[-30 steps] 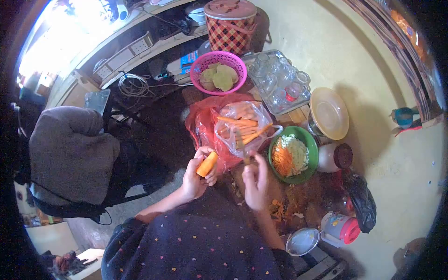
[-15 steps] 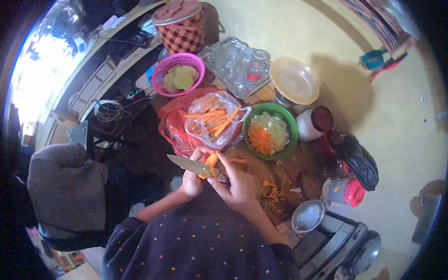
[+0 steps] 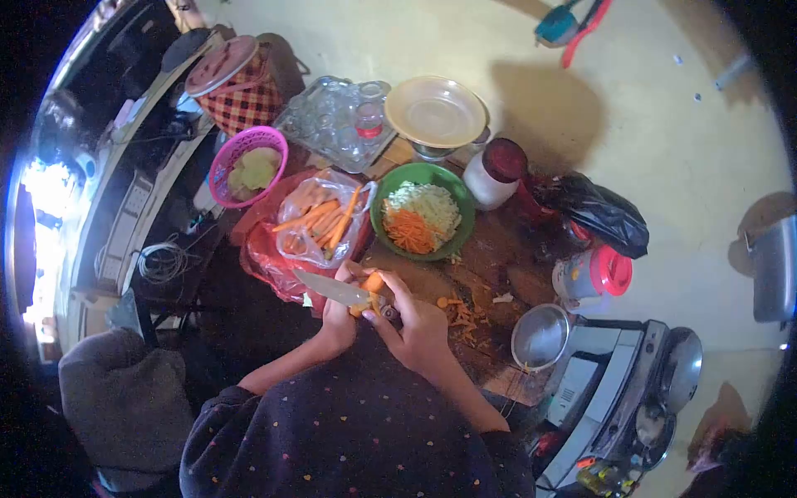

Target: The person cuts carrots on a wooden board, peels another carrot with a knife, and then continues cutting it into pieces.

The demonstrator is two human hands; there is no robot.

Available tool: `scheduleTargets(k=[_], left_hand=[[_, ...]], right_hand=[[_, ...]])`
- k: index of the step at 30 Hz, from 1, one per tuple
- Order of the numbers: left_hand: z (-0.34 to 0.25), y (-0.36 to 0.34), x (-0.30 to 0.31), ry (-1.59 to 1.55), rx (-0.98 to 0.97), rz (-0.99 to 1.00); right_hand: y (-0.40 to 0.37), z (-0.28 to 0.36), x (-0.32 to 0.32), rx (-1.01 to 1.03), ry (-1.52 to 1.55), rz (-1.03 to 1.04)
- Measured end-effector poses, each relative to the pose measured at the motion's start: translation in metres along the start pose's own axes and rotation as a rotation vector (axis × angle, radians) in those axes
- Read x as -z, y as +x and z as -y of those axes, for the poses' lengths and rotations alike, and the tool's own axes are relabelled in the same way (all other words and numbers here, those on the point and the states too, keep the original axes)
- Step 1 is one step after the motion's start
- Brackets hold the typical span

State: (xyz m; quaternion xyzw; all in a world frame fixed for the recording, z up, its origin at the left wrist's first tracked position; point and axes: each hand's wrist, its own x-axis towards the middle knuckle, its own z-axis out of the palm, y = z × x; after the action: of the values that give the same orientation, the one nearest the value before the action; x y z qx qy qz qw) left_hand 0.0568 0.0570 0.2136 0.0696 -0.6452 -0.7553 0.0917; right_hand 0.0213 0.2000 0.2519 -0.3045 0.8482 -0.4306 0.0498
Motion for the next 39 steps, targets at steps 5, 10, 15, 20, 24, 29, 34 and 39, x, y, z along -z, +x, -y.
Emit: scheduleTargets(k=[5,10,15,20,24,29,34,39], left_hand=[[0.022,0.006,-0.018,-0.182,0.013,0.035],[0.018,0.011,-0.039,-0.155,0.015,0.131],[0.013,0.016,-0.045,-0.193,0.182,0.26],[0.016,0.023,-0.057,-0.08,0.07,0.299],[0.012,0.022,-0.063,-0.148,0.184,0.334],[0.013,0.02,-0.066,-0.12,0.048,0.389],[0.023,0.02,-0.064,-0.009,-0.041,0.343],[0.02,0.018,-0.061,0.087,-0.109,0.374]], right_hand=[[-0.01,-0.011,0.006,-0.064,0.019,-0.094],[-0.021,-0.027,0.008,-0.079,0.071,-0.261],[-0.03,-0.044,0.01,-0.41,0.691,-0.379],[-0.04,-0.025,0.035,-0.304,0.219,-0.236],[-0.041,-0.024,0.04,-0.275,0.095,-0.212],[-0.046,-0.023,0.044,-0.304,-0.072,-0.143],[-0.048,-0.03,0.036,-0.204,-0.146,-0.261],[-0.047,-0.037,0.03,-0.159,-0.193,-0.361]])
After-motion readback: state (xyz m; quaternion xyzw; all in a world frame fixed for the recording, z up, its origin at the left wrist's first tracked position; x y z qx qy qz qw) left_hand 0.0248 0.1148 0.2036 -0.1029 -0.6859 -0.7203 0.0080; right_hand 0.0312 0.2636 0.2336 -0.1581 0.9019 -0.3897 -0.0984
